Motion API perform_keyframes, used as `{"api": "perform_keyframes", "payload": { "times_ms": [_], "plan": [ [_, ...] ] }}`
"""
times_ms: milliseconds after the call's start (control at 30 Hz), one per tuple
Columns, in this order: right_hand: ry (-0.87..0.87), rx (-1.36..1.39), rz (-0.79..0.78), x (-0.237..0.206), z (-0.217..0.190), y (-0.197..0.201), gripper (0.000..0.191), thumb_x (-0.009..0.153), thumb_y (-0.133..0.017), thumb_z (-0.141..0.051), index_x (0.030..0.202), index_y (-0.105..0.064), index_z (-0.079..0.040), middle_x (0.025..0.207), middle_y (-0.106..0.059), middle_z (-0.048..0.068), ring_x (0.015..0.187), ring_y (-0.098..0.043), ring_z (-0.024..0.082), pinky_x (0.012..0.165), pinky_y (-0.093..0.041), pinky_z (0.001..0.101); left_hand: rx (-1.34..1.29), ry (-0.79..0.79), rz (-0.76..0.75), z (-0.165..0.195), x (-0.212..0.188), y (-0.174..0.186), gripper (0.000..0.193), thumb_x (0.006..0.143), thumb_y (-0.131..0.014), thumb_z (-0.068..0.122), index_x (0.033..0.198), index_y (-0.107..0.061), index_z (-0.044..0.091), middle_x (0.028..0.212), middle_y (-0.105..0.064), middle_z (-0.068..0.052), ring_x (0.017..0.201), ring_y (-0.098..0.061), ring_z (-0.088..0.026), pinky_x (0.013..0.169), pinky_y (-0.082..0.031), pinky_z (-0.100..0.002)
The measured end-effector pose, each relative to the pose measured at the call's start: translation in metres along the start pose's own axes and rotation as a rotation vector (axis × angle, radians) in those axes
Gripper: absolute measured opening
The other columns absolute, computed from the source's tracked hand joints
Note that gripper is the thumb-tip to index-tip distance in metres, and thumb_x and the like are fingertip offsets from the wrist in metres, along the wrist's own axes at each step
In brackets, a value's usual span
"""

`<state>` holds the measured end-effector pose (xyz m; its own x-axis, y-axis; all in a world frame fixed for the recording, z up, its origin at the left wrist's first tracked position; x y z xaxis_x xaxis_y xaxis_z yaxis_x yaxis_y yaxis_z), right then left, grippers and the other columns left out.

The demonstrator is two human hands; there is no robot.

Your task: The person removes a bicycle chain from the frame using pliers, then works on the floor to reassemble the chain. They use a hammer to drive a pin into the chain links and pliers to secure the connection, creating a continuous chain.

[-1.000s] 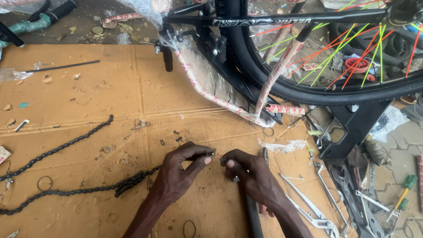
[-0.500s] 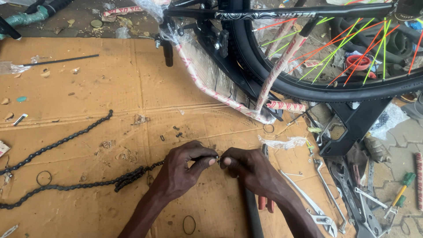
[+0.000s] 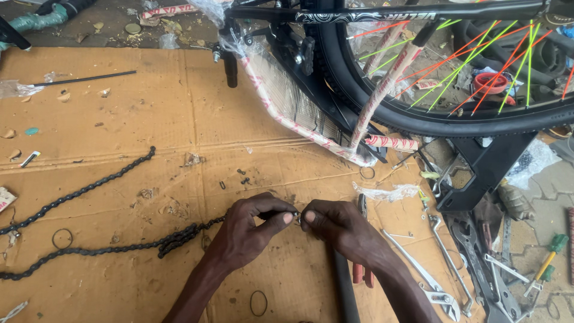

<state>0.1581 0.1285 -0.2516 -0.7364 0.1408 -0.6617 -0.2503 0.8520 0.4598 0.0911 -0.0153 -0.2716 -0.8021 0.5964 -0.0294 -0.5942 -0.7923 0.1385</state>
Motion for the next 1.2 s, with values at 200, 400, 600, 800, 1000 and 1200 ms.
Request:
{"api": "perform_keyframes", "payload": {
  "times_ms": [200, 400, 600, 800, 1000, 1200],
  "plan": [
    [0.017, -0.018, 0.043, -0.004, -0.005, 0.003, 0.041, 0.095, -0.054, -0.05, 0.104, -0.071, -0.013, 0.07, -0.065, 0.006, 0.033, -0.054, 0.023, 0.025, -0.046, 0.0384, -0.011, 0.075, -0.014, -0.014, 0.002, -0.003, 0.02, 0.089, -0.069, 0.023, 0.095, -0.079, 0.007, 0.088, -0.079, -0.003, 0.082, -0.069, -0.013, 0.076, -0.054, -0.032],
    [-0.029, -0.047, 0.023, -0.011, -0.014, 0.004, 0.038, 0.095, -0.051, -0.046, 0.107, -0.071, -0.016, 0.077, -0.067, 0.008, 0.035, -0.06, 0.026, 0.025, -0.049, 0.0386, -0.148, 0.123, -0.022, -0.021, 0.0, -0.006, 0.021, 0.089, -0.071, 0.022, 0.097, -0.079, 0.004, 0.087, -0.078, -0.003, 0.084, -0.067, -0.011, 0.08, -0.052, -0.029],
    [0.017, -0.031, 0.033, -0.004, -0.01, 0.005, 0.034, 0.095, -0.052, -0.042, 0.108, -0.071, -0.017, 0.077, -0.066, 0.005, 0.039, -0.061, 0.024, 0.026, -0.051, 0.04, -0.214, 0.107, -0.024, -0.018, 0.001, -0.006, 0.022, 0.089, -0.07, 0.022, 0.098, -0.078, 0.004, 0.086, -0.077, -0.003, 0.084, -0.065, -0.01, 0.079, -0.051, -0.029],
    [0.291, -0.056, 0.077, 0.013, -0.006, 0.001, 0.034, 0.101, -0.054, -0.038, 0.098, -0.071, -0.008, 0.071, -0.062, 0.006, 0.064, -0.056, 0.015, 0.056, -0.051, 0.034, -0.199, 0.2, -0.031, -0.022, -0.002, -0.005, 0.021, 0.088, -0.071, 0.021, 0.099, -0.08, 0.005, 0.085, -0.076, -0.003, 0.082, -0.064, -0.01, 0.077, -0.052, -0.028],
    [0.331, 0.066, 0.083, 0.015, -0.002, -0.004, 0.038, 0.101, -0.057, -0.04, 0.092, -0.072, -0.006, 0.069, -0.061, 0.005, 0.065, -0.055, 0.014, 0.059, -0.048, 0.0344, -0.374, 0.218, -0.039, -0.022, -0.002, -0.01, 0.018, 0.088, -0.073, 0.016, 0.098, -0.08, 0.003, 0.086, -0.075, -0.004, 0.082, -0.063, -0.012, 0.077, -0.051, -0.03],
    [0.307, -0.118, 0.119, 0.001, -0.021, 0.004, 0.028, 0.1, -0.059, -0.033, 0.096, -0.071, -0.008, 0.065, -0.059, 0.005, 0.054, -0.053, 0.017, 0.048, -0.047, 0.0374, -0.171, 0.234, -0.04, -0.019, -0.001, -0.006, 0.019, 0.086, -0.074, 0.021, 0.096, -0.082, 0.006, 0.087, -0.081, -0.004, 0.083, -0.07, -0.013, 0.081, -0.054, -0.032]
  ]
}}
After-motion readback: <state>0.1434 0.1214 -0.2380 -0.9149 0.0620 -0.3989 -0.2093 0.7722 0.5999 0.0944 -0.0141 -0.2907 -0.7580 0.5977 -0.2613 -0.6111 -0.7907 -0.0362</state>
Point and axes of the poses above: each hand's wrist, its own x-axis towards the middle knuckle, its own y-axis out of the back of the hand, z = x × y, the point moved 10 cm from there along x, towards the middle knuckle
